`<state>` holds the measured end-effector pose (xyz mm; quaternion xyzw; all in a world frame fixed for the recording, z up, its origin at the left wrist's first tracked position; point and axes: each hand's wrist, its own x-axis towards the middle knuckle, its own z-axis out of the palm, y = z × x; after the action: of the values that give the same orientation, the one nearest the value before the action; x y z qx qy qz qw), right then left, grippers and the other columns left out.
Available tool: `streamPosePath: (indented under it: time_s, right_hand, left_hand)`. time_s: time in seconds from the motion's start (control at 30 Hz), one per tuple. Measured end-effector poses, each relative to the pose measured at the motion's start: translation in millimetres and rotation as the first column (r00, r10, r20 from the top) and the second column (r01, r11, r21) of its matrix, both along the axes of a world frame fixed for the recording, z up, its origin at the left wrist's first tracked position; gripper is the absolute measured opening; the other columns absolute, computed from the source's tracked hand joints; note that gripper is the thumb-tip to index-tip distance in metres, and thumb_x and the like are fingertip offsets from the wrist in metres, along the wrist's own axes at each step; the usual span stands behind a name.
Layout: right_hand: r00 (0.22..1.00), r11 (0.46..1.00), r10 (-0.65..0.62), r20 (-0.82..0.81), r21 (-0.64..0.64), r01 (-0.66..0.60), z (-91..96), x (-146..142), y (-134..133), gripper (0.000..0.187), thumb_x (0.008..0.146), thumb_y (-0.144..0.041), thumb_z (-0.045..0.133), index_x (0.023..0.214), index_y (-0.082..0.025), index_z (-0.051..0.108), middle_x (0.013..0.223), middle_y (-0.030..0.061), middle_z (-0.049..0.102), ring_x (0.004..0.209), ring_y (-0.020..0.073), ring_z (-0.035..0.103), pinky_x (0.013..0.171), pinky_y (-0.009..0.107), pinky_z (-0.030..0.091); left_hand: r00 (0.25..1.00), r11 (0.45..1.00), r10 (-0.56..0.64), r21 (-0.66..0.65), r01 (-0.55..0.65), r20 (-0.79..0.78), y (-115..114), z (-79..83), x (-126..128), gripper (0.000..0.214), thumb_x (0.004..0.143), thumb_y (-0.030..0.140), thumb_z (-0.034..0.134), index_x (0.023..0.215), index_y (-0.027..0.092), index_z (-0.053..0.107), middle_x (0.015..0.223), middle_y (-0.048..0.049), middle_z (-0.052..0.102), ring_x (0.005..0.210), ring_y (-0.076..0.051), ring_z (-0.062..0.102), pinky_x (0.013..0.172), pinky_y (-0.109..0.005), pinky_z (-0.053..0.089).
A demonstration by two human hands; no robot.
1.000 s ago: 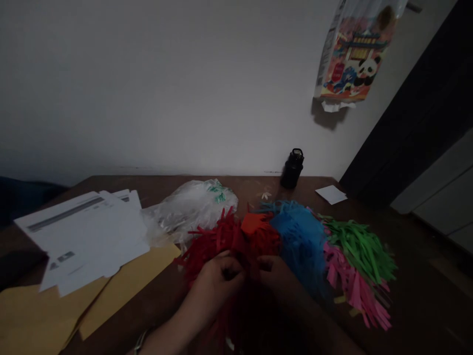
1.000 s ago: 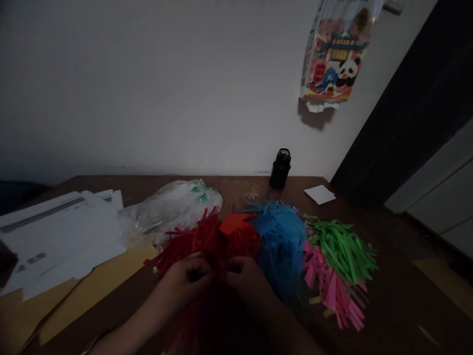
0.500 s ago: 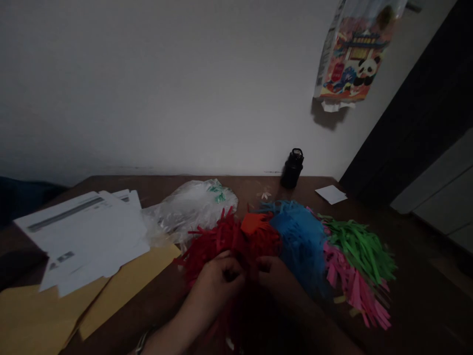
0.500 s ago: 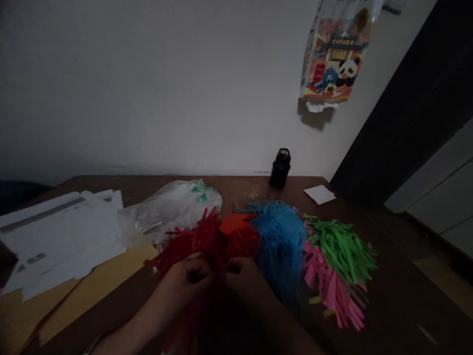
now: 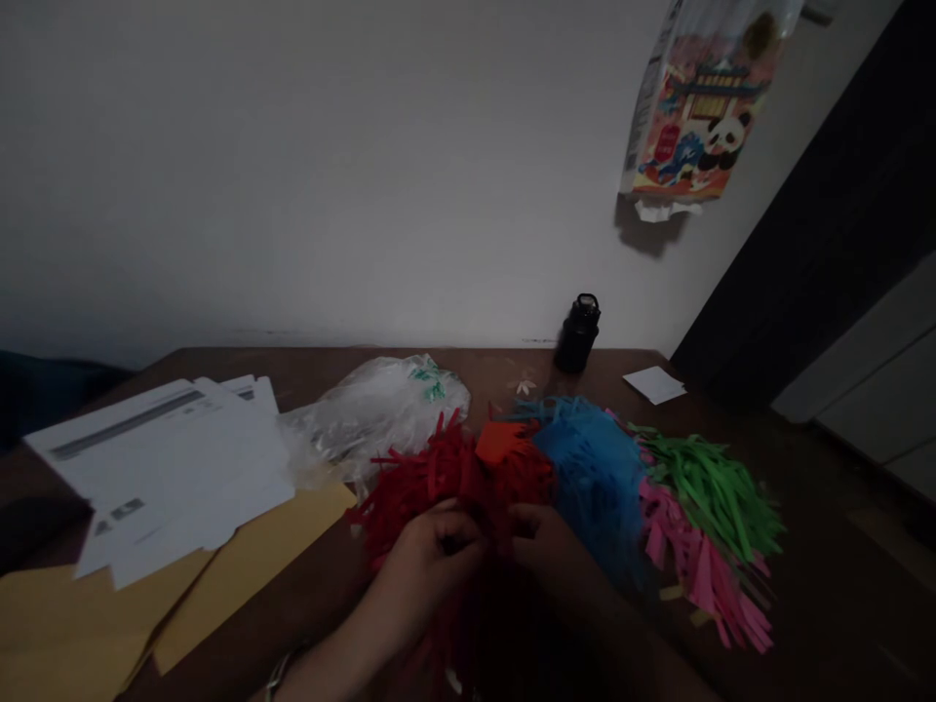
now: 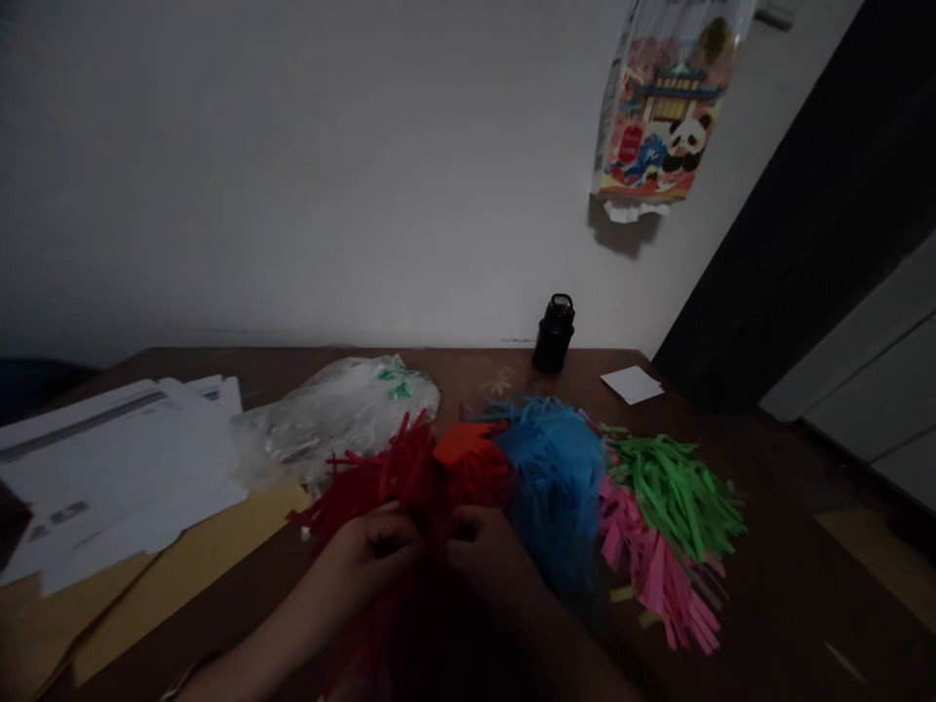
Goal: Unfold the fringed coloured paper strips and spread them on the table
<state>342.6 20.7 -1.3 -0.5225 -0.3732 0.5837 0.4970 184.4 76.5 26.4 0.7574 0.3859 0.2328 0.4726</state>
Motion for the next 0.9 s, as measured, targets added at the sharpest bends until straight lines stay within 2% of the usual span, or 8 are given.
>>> streamPosePath:
  time_s: [0.23, 0.5, 0.6, 0.73, 0.8, 0.9]
  right_hand:
    - [1.000, 1.000, -0.009, -0.002, -0.008, 0.009, 1.1, 1, 0, 0.013, 0.058, -0.022, 0.069, 0.070, -0.016, 0.068, 0.065, -0.0020, 0.061, 0.066, 0.0160, 0.057, 0.066, 0.027, 0.044]
    - [1.000, 1.000, -0.002, -0.011, -0.009, 0.002, 0.1, 3, 1, 0.014, 0.057, -0.019, 0.064, 0.069, -0.015, 0.069, 0.063, -0.0019, 0.061, 0.064, 0.0146, 0.055, 0.063, 0.025, 0.042]
    - [1.000, 1.000, 0.004, -0.026, -0.024, -0.005, 4.1, 2, 0, 0.015, 0.057, -0.019, 0.066, 0.070, -0.014, 0.071, 0.064, -0.0013, 0.063, 0.063, 0.0147, 0.056, 0.065, 0.026, 0.043]
    - [0.997, 0.999, -0.013, -0.070, -0.049, 0.010, 10.9, 0, 0, 0.018, 0.055, -0.021, 0.068, 0.072, -0.015, 0.072, 0.063, -0.0015, 0.064, 0.061, 0.0142, 0.056, 0.063, 0.026, 0.043]
    - [0.996, 0.998, -0.020, -0.087, -0.063, 0.014, 12.0, 0, 0, 0.019, 0.055, -0.023, 0.071, 0.072, -0.015, 0.072, 0.064, -0.0012, 0.065, 0.058, 0.0134, 0.055, 0.062, 0.025, 0.042]
    - [0.995, 0.997, -0.012, -0.104, -0.082, 0.003, 10.8, 1, 0, 0.024, 0.056, -0.024, 0.072, 0.077, -0.014, 0.074, 0.065, -0.0002, 0.065, 0.058, 0.0133, 0.055, 0.061, 0.026, 0.042]
  left_hand:
    - [0.999, 1.000, -0.004, -0.028, 0.005, 0.039, 4, -6.0, 0, 0.018, 0.068, 0.029, 0.052, 0.057, 0.020, 0.064, 0.066, 0.0001, 0.057, 0.066, -0.017, 0.053, 0.064, -0.026, 0.041]
    - [1.000, 1.000, 0.025, -0.005, -0.025, 0.002, 5, -7.4, 1, 0.015, 0.064, 0.027, 0.048, 0.056, 0.021, 0.058, 0.060, 0.0016, 0.054, 0.062, -0.016, 0.050, 0.058, -0.025, 0.038]
    - [0.999, 0.997, 0.043, 0.062, -0.042, -0.018, 3, -8.8, 0, 0.012, 0.064, 0.025, 0.048, 0.057, 0.021, 0.058, 0.062, 0.0009, 0.054, 0.063, -0.017, 0.051, 0.058, -0.026, 0.037]
    - [0.993, 0.960, 0.103, 0.267, -0.085, -0.054, 0, -10.3, -1, 0.011, 0.065, 0.016, 0.048, 0.064, 0.022, 0.057, 0.068, 0.0008, 0.055, 0.067, -0.018, 0.052, 0.064, -0.028, 0.036]
    - [0.995, 0.958, 0.080, 0.278, -0.063, -0.051, -2, -9.4, -2, 0.014, 0.065, 0.014, 0.046, 0.066, 0.022, 0.057, 0.069, 0.0006, 0.055, 0.068, -0.018, 0.053, 0.064, -0.028, 0.037]
    - [0.999, 0.976, 0.020, 0.215, -0.010, -0.042, -3, -6.6, -2, 0.017, 0.068, 0.015, 0.046, 0.067, 0.021, 0.062, 0.070, -0.0004, 0.055, 0.070, -0.019, 0.055, 0.063, -0.028, 0.038]
